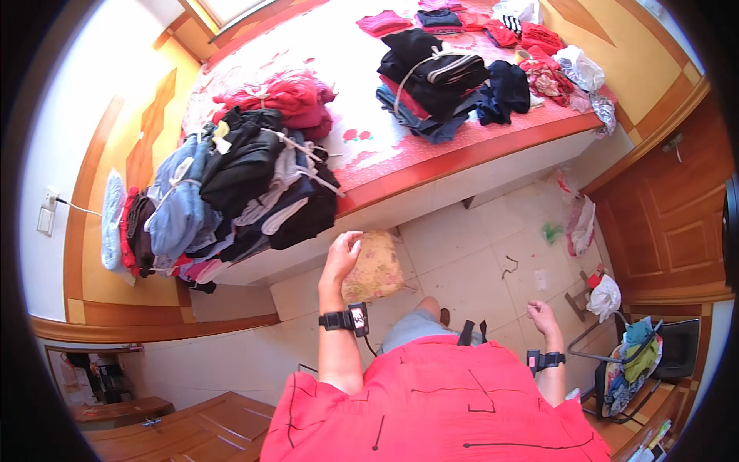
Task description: The person ties bundles of folded clothes with white ribbons on a bed and moves the bundles between stacks.
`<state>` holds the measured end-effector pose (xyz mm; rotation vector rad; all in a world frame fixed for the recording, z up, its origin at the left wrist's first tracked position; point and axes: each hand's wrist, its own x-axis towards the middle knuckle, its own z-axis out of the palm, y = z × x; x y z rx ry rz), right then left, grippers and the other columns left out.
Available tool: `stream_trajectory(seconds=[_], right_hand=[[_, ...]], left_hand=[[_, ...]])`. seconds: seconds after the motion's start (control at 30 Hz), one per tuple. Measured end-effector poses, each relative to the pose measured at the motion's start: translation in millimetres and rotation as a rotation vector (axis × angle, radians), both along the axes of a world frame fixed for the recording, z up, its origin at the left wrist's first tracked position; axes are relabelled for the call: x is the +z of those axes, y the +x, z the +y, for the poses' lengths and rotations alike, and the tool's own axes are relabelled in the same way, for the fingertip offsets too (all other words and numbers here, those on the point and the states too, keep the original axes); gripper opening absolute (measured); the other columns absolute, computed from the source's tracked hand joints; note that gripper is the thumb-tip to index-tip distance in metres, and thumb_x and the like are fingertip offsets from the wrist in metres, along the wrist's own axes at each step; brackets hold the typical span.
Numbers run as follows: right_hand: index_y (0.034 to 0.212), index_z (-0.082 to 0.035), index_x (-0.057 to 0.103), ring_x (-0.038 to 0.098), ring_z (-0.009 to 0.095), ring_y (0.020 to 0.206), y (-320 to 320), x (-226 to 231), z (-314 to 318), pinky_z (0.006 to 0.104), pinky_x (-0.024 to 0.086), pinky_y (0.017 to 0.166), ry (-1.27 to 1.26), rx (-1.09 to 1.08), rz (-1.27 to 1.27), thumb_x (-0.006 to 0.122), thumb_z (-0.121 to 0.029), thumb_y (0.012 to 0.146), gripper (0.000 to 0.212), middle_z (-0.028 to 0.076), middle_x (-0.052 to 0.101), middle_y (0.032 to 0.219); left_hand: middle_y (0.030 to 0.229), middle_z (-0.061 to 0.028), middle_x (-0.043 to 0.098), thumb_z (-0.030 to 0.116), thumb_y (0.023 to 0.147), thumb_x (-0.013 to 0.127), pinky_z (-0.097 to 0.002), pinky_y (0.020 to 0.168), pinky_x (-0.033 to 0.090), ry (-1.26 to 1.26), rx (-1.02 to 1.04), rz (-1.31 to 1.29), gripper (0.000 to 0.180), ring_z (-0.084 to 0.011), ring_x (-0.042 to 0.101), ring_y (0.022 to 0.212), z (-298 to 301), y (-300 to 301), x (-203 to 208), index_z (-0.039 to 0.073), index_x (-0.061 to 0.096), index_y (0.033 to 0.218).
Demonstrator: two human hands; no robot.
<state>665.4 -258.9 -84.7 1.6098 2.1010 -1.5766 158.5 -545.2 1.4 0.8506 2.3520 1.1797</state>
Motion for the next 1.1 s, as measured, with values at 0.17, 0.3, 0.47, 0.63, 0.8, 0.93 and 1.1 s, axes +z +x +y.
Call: stream_trajectory(seconds=[0.17, 0.3, 0.47, 0.63, 0.8, 0.93, 1.1], right_hand=[[0.124, 0.005, 0.051, 0.064, 0.020, 0.091, -29, 27, 31, 0.0293, 0.050, 0.081, -0.103, -0.129, 0.083, 0.055, -0.019, 0.092, 0.040, 0.015, 0.063, 0.111], [0.126, 0.003, 0.049, 0.063, 0.019, 0.096, -88, 53, 81, 0.0284, 0.049, 0.082, -0.063, -0.106, 0.230, 0.053, -0.021, 0.094, 0.041, 0.015, 0.062, 0.113], [0.129, -0.001, 0.049, 0.061, 0.015, 0.095, -197, 88, 170, 0.0274, 0.048, 0.079, -0.027, -0.076, 0.386, 0.053, -0.022, 0.095, 0.040, 0.013, 0.061, 0.115], [0.134, -0.006, 0.044, 0.059, 0.018, 0.098, -322, 95, 255, 0.0302, 0.047, 0.082, 0.019, -0.120, 0.447, 0.053, -0.031, 0.094, 0.048, 0.011, 0.058, 0.117], [0.140, -0.009, 0.036, 0.048, 0.025, 0.116, -452, 100, 337, 0.0384, 0.042, 0.092, -0.198, -0.270, 0.682, 0.048, -0.050, 0.092, 0.064, 0.014, 0.040, 0.138], [0.145, -0.014, 0.026, 0.030, 0.033, 0.134, -516, 90, 369, 0.0466, 0.031, 0.103, -0.401, -0.422, 0.595, 0.045, -0.060, 0.089, 0.075, 0.016, 0.022, 0.151], [0.131, -0.012, 0.047, 0.049, 0.022, 0.121, -529, 30, 407, 0.0375, 0.039, 0.104, -0.807, -0.469, 0.655, 0.046, -0.045, 0.093, 0.050, 0.004, 0.050, 0.135]], left_hand=[[0.102, -0.0105, 0.065, 0.011, 0.087, 0.059, -0.0310, 0.080, 0.051, -0.016, 0.005, -0.081, 0.026, -0.0188, 0.063, 0.091, 59, -24, -1, 0.004, 0.061, 0.112], [0.106, -0.0119, 0.065, 0.012, 0.090, 0.057, -0.0309, 0.083, 0.050, 0.049, 0.048, -0.092, 0.031, -0.0182, 0.063, 0.095, 92, -53, -26, 0.003, 0.056, 0.119], [0.116, -0.0133, 0.059, 0.017, 0.092, 0.057, -0.0327, 0.088, 0.048, 0.189, 0.119, -0.385, 0.042, -0.0196, 0.057, 0.103, 157, -108, -73, 0.007, 0.045, 0.131], [0.125, -0.0154, 0.051, 0.039, 0.095, 0.049, -0.0358, 0.087, 0.048, 0.322, 0.209, -0.805, 0.057, -0.0223, 0.057, 0.105, 236, -154, -95, 0.009, 0.031, 0.141], [0.127, -0.0165, 0.050, 0.047, 0.097, 0.039, -0.0358, 0.089, 0.047, 0.316, 0.199, -1.066, 0.060, -0.0253, 0.057, 0.106, 298, -197, -118, 0.008, 0.029, 0.142], [0.130, -0.0134, 0.051, 0.050, 0.098, 0.033, -0.0384, 0.096, 0.044, 0.403, 0.341, -1.169, 0.059, -0.0253, 0.053, 0.116, 344, -205, -123, 0.006, 0.037, 0.139], [0.132, -0.0096, 0.051, 0.050, 0.098, 0.027, -0.0367, 0.102, 0.040, 0.574, 0.373, -1.275, 0.061, -0.0238, 0.049, 0.121, 371, -203, -123, 0.005, 0.039, 0.137]])
